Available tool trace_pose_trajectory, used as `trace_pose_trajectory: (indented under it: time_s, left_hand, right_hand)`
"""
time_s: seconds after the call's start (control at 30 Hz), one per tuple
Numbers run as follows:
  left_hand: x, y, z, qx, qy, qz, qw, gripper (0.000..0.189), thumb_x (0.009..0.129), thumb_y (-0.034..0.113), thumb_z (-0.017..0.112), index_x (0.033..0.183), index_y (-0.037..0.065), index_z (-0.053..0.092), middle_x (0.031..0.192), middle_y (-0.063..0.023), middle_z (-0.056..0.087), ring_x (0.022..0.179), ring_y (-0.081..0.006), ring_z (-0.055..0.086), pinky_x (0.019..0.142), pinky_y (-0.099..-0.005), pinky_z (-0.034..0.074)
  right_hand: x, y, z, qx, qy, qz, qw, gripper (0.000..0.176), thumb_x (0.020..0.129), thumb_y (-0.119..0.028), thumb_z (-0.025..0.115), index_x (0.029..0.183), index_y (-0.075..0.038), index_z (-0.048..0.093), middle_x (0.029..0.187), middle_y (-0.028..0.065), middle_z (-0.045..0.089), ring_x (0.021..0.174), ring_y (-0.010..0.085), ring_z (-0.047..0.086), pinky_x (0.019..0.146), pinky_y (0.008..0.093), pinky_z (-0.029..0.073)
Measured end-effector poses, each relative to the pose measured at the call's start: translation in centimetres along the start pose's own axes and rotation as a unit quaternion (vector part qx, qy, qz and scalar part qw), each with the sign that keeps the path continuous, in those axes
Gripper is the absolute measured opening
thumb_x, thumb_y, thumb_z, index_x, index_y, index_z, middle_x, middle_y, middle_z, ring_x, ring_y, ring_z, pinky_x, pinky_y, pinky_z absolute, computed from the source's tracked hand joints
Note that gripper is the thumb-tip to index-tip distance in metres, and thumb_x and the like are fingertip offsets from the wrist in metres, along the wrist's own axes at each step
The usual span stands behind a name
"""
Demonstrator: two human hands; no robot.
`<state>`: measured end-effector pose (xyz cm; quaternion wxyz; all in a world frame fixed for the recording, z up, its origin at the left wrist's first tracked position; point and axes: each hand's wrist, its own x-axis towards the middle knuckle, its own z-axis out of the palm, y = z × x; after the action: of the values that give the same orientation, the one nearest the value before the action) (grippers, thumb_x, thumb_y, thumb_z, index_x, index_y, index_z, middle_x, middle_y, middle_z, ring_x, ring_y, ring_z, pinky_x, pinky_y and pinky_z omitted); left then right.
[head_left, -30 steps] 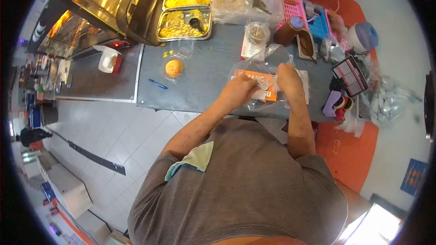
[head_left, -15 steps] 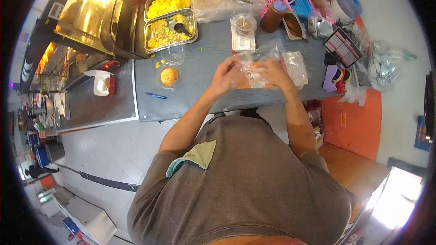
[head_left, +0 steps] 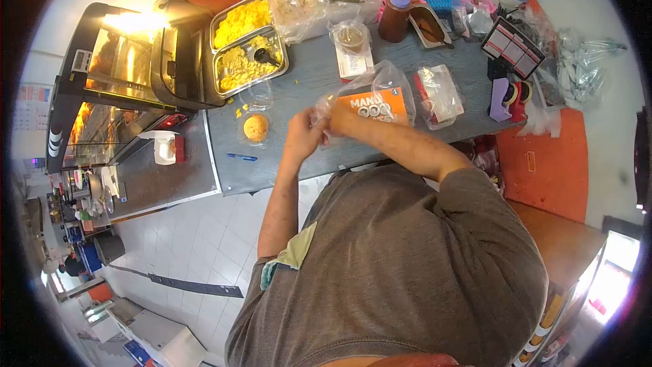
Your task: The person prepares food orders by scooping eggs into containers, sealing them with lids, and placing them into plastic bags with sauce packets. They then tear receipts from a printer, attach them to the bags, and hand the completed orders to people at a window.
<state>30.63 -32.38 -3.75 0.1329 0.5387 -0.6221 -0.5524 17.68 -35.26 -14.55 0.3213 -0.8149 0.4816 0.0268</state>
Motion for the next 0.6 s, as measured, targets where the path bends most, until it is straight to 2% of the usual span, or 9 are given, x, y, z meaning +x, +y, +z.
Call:
trace_pose_trajectory:
  time_s: [0.1,0.17,0.23,0.3,0.4,0.47,0.5,0.57,0.6]
  left_hand:
    - [0.8,-1.8,-0.3,-0.203,-0.091,0.120,0.967,0.019,0.088,0.014,0.059,0.101,0.001,0.057,0.083,-0.0113,0.067,0.075,-0.0139,0.065,0.061,-0.0253,0.050]
    - [-0.2,0.7,0.7,-0.294,-0.019,0.126,0.947,0.019,0.088,0.014,0.060,0.101,0.001,0.057,0.083,-0.0114,0.067,0.073,-0.0141,0.065,0.061,-0.0253,0.050]
    - [-0.5,3.2,0.9,-0.382,0.052,0.130,0.913,0.018,0.088,0.014,0.061,0.100,0.001,0.057,0.083,-0.0114,0.068,0.071,-0.0142,0.065,0.060,-0.0253,0.050]
    - [-0.4,4.4,0.7,-0.267,0.084,0.200,0.939,0.020,0.085,0.009,0.063,0.103,0.002,0.055,0.088,-0.0120,0.068,0.075,-0.0156,0.065,0.062,-0.0262,0.049]
    - [-0.5,4.9,-0.4,0.057,0.211,0.256,0.942,0.032,0.081,0.004,0.067,0.109,0.003,0.052,0.091,-0.0127,0.068,0.083,-0.0206,0.066,0.066,-0.0283,0.049]
    - [1.3,-1.2,-2.4,0.149,0.210,0.342,0.904,0.046,0.076,0.012,0.073,0.114,0.003,0.049,0.098,-0.0163,0.066,0.092,-0.0253,0.063,0.071,-0.0326,0.049]
    - [2.6,-4.1,-2.7,0.238,0.211,0.425,0.847,0.061,0.071,0.020,0.078,0.119,0.004,0.045,0.105,-0.0199,0.064,0.101,-0.0301,0.061,0.075,-0.0368,0.049]
    - [3.8,-3.7,0.2,0.103,0.204,0.495,0.838,0.096,0.053,0.044,0.085,0.127,0.002,0.038,0.124,-0.0254,0.050,0.108,-0.0379,0.054,0.082,-0.0465,0.045]
    - [3.7,-2.7,1.5,0.177,0.190,0.453,0.853,0.106,0.049,0.050,0.085,0.130,0.003,0.036,0.128,-0.0261,0.046,0.107,-0.0400,0.052,0.083,-0.0488,0.043]
  right_hand:
    - [-4.6,-0.1,-3.9,-0.093,0.015,-0.070,0.993,0.027,0.081,-0.033,0.058,0.097,-0.013,0.066,0.111,0.0100,0.061,0.104,0.0293,0.056,0.091,0.0431,0.042]
    - [-7.8,2.4,-3.8,-0.141,0.413,-0.304,0.847,0.020,0.075,-0.033,0.062,0.084,-0.016,0.068,0.076,0.0034,0.066,0.081,0.0244,0.063,0.073,0.0403,0.047]
    - [-14.5,2.7,-6.5,-0.072,0.205,-0.019,0.976,0.027,0.079,-0.034,0.062,0.089,-0.009,0.067,0.098,0.0121,0.064,0.096,0.0276,0.059,0.079,0.0423,0.047]
    - [-20.2,0.1,-12.9,-0.086,-0.024,0.323,0.942,0.030,0.079,-0.032,0.062,0.096,-0.008,0.065,0.097,0.0118,0.064,0.090,0.0301,0.061,0.076,0.0425,0.048]
    - [-24.3,3.3,-12.2,0.004,0.219,0.163,0.962,0.033,0.080,-0.029,0.061,0.105,-0.008,0.062,0.096,0.0111,0.064,0.082,0.0323,0.062,0.072,0.0433,0.049]
    - [-26.5,3.6,-12.8,0.030,0.470,0.030,0.882,0.031,0.081,-0.020,0.062,0.106,-0.002,0.060,0.098,0.0154,0.064,0.089,0.0315,0.063,0.075,0.0397,0.049]
    - [-27.3,4.7,-12.6,0.030,0.473,0.034,0.880,0.031,0.081,-0.020,0.062,0.106,-0.002,0.060,0.098,0.0154,0.064,0.089,0.0315,0.063,0.075,0.0397,0.049]
    - [-27.8,7.4,-11.1,-0.047,0.231,0.379,0.895,0.048,0.076,-0.020,0.068,0.118,-0.002,0.054,0.108,0.0171,0.061,0.105,0.0313,0.057,0.086,0.0371,0.047]
    - [-27.3,7.6,-8.8,-0.003,0.254,0.296,0.921,0.053,0.072,-0.021,0.071,0.117,-0.002,0.053,0.111,0.0169,0.059,0.110,0.0321,0.053,0.089,0.0404,0.044]
